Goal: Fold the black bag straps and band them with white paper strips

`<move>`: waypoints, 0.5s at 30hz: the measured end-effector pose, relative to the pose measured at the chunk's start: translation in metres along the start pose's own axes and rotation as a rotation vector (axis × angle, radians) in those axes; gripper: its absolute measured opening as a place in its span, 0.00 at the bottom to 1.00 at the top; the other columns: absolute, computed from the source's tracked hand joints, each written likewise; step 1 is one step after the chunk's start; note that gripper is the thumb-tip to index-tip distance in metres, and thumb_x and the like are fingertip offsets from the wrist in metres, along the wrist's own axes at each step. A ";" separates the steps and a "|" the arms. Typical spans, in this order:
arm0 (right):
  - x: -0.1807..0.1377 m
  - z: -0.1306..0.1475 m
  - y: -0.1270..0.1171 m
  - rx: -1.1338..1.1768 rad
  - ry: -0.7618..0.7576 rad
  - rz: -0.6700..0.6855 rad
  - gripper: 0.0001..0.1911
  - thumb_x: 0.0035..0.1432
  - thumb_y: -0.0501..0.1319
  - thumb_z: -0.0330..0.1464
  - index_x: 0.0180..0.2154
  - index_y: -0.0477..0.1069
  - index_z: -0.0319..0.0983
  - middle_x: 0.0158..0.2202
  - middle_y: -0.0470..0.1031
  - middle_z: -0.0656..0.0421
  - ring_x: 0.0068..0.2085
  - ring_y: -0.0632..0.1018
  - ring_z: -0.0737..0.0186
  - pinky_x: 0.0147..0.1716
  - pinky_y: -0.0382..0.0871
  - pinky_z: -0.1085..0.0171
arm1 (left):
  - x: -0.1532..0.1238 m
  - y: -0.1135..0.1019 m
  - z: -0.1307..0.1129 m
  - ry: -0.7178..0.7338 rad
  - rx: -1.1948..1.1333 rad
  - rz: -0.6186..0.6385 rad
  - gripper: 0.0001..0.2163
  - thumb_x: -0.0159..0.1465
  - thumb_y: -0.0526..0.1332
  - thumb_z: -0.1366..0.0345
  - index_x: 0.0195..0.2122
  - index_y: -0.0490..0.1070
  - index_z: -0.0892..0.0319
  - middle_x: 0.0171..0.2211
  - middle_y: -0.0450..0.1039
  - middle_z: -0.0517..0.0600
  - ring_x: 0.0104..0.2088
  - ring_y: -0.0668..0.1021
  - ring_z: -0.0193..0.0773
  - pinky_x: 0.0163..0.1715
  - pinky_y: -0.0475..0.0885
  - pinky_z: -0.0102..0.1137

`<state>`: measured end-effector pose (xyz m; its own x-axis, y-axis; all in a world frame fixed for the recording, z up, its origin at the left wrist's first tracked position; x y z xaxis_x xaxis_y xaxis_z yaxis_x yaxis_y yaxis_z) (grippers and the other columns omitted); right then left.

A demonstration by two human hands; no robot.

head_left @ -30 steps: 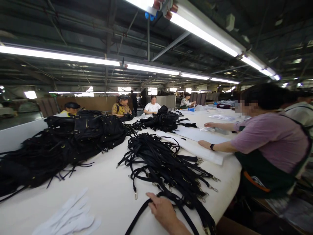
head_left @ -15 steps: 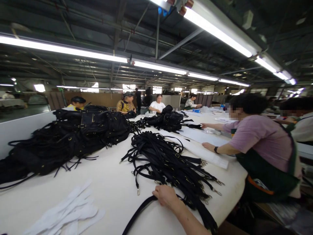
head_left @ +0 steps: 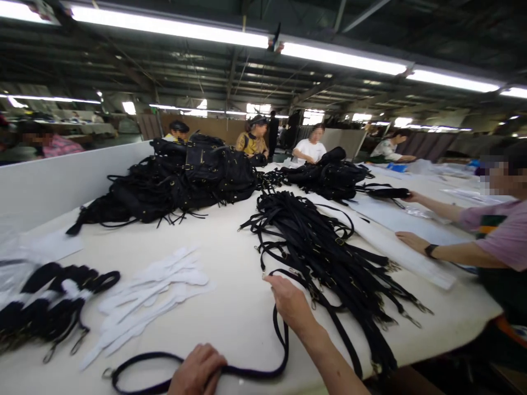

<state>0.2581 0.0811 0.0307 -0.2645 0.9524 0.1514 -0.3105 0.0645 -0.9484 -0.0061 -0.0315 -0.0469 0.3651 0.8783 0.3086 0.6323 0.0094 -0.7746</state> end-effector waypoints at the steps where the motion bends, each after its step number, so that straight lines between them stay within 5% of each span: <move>1: -0.005 0.011 0.008 0.017 -0.120 0.067 0.28 0.62 0.47 0.22 0.59 0.66 0.47 0.54 0.76 0.57 0.53 0.75 0.61 0.50 0.69 0.64 | 0.002 -0.004 -0.001 0.029 0.009 0.024 0.08 0.68 0.55 0.66 0.40 0.74 0.50 0.33 0.76 0.47 0.36 0.76 0.36 0.38 0.72 0.29; 4: -0.024 0.029 0.026 0.031 -0.326 0.257 0.36 0.58 0.47 0.18 0.63 0.60 0.51 0.51 0.78 0.59 0.50 0.76 0.60 0.45 0.71 0.64 | 0.007 -0.014 -0.006 0.042 0.035 0.031 0.08 0.68 0.55 0.68 0.41 0.74 0.51 0.33 0.75 0.47 0.36 0.75 0.36 0.38 0.72 0.29; 7: -0.040 0.023 0.034 0.054 -0.313 0.281 0.39 0.56 0.48 0.18 0.65 0.57 0.49 0.50 0.78 0.57 0.51 0.76 0.60 0.45 0.71 0.64 | 0.011 -0.017 -0.009 0.026 0.065 0.049 0.09 0.68 0.53 0.69 0.40 0.73 0.52 0.34 0.75 0.48 0.36 0.75 0.37 0.39 0.72 0.31; 11: -0.048 0.001 0.043 0.041 -0.129 0.229 0.33 0.61 0.48 0.23 0.65 0.58 0.49 0.51 0.78 0.55 0.50 0.78 0.57 0.46 0.73 0.62 | 0.017 -0.008 -0.008 0.004 0.082 0.092 0.09 0.68 0.52 0.68 0.38 0.71 0.54 0.37 0.75 0.49 0.38 0.75 0.38 0.39 0.73 0.33; 15: -0.059 -0.021 0.042 -0.011 0.110 0.140 0.30 0.61 0.52 0.27 0.63 0.61 0.53 0.53 0.78 0.57 0.52 0.79 0.56 0.48 0.75 0.60 | 0.034 0.017 -0.015 0.011 0.033 -0.011 0.12 0.68 0.50 0.67 0.39 0.73 0.50 0.50 0.76 0.50 0.47 0.77 0.40 0.51 0.74 0.39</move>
<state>0.2794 0.0335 -0.0242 -0.2025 0.9792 -0.0130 -0.2674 -0.0681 -0.9612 0.0274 -0.0090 -0.0409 0.3661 0.8725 0.3235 0.6133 0.0352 -0.7891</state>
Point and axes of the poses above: each hand's wrist, its own x-axis towards the middle knuckle, its own y-axis out of the palm, z = x × y, the point moved 2 cm from there along x, towards the middle knuckle
